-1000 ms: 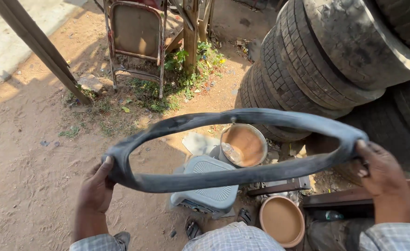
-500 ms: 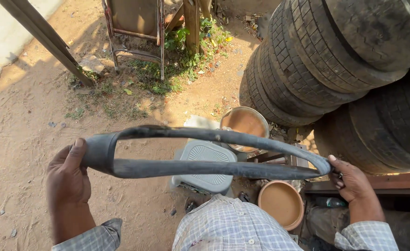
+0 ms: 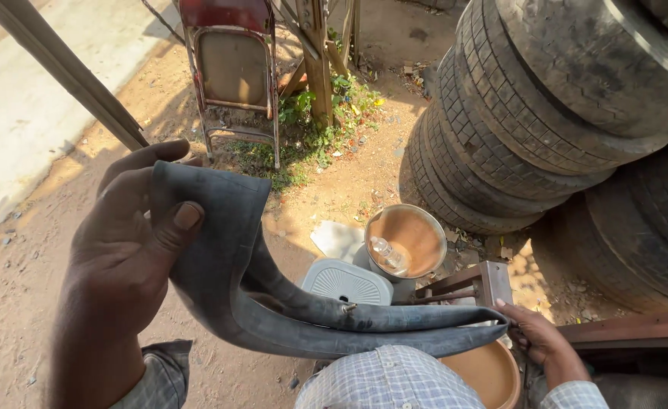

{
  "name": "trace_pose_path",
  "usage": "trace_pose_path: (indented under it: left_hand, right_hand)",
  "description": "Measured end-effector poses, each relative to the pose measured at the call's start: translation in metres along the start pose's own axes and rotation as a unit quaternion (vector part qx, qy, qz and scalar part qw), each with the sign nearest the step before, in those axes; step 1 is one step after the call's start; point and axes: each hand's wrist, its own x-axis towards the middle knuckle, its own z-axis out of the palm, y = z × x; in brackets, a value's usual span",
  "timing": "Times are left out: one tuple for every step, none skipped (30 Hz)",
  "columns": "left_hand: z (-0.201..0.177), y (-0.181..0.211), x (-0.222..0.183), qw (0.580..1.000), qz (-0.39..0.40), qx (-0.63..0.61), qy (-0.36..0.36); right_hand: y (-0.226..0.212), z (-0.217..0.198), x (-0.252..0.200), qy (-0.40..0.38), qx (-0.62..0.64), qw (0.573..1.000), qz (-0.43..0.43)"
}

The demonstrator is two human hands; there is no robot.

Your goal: Inspecting and preparing a motorcycle tire inner tube for patching.

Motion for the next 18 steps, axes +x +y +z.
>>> trace_pose_path:
  left_hand:
    - [-0.001, -0.005, 0.003, 0.998, 0.018, 0.06, -0.003]
    - [0.0, -0.002, 0.005, 0.998, 0.023, 0.061, -0.004]
    - [0.001, 0.001, 0.006, 0.975, -0.015, 0.221, 0.017]
    - [0.002, 0.004, 0.007, 0.925, -0.053, 0.374, 0.038]
    - [0.006, 0.01, 0.011, 0.925, -0.049, 0.375, 0.039]
    - [0.01, 0.015, 0.015, 0.917, -0.138, 0.374, 0.017]
    - [0.012, 0.02, 0.017, 0.901, -0.227, 0.37, -0.001]
    - [0.007, 0.006, 0.015, 0.9, -0.226, 0.372, 0.002]
    - [0.001, -0.007, 0.012, 0.918, -0.199, 0.343, -0.017]
    - [-0.005, -0.021, 0.008, 0.933, -0.171, 0.314, -0.035]
    - [-0.011, -0.032, 0.008, 0.932, -0.173, 0.317, -0.027]
    - [-0.018, -0.043, 0.008, 0.946, -0.177, 0.27, -0.016]
    - [-0.024, -0.054, 0.006, 0.958, -0.181, 0.222, -0.005]
    - [-0.036, -0.063, 0.011, 0.957, -0.183, 0.224, 0.003]
    - [-0.045, -0.072, 0.013, 0.959, -0.231, 0.161, 0.043]
    - [-0.055, -0.083, 0.014, 0.952, -0.277, 0.097, 0.084]
    - [-0.061, -0.078, 0.016, 0.95, -0.285, 0.097, 0.085]
    - [-0.066, -0.072, 0.018, 0.931, -0.31, 0.157, 0.108]
  right_hand:
    - [0.002, 0.003, -0.003, 0.012, 0.016, 0.999, 0.027]
    - [0.0, 0.005, -0.005, 0.01, 0.02, 0.999, 0.023]
    - [-0.001, 0.007, -0.008, -0.007, -0.004, 0.999, 0.048]
    - [-0.001, 0.009, -0.01, -0.025, -0.029, 0.997, 0.072]
    - [0.004, 0.007, -0.006, -0.027, -0.027, 0.997, 0.069]
    - [0.009, 0.007, -0.001, -0.067, -0.048, 0.993, 0.084]
    - [0.015, 0.007, 0.004, -0.107, -0.071, 0.987, 0.101]
    - [0.022, 0.008, 0.009, -0.11, -0.072, 0.986, 0.099]
    - [0.029, 0.008, 0.014, -0.128, -0.047, 0.986, 0.091]
    - [0.036, 0.008, 0.019, -0.146, -0.021, 0.986, 0.083]
    - [0.039, 0.006, 0.026, -0.152, -0.028, 0.985, 0.081]
    - [0.042, 0.003, 0.033, -0.178, 0.02, 0.982, 0.061]
    - [0.045, 0.0, 0.039, -0.202, 0.068, 0.976, 0.043]
    - [0.031, 0.004, 0.044, -0.207, 0.061, 0.976, 0.043]
    - [0.025, 0.002, 0.042, -0.178, 0.109, 0.978, 0.001]
    - [0.02, 0.001, 0.041, -0.148, 0.155, 0.976, -0.04]
    - [0.01, -0.003, 0.042, -0.146, 0.151, 0.977, -0.033]
    - [0.0, -0.006, 0.044, -0.145, 0.199, 0.965, -0.088]
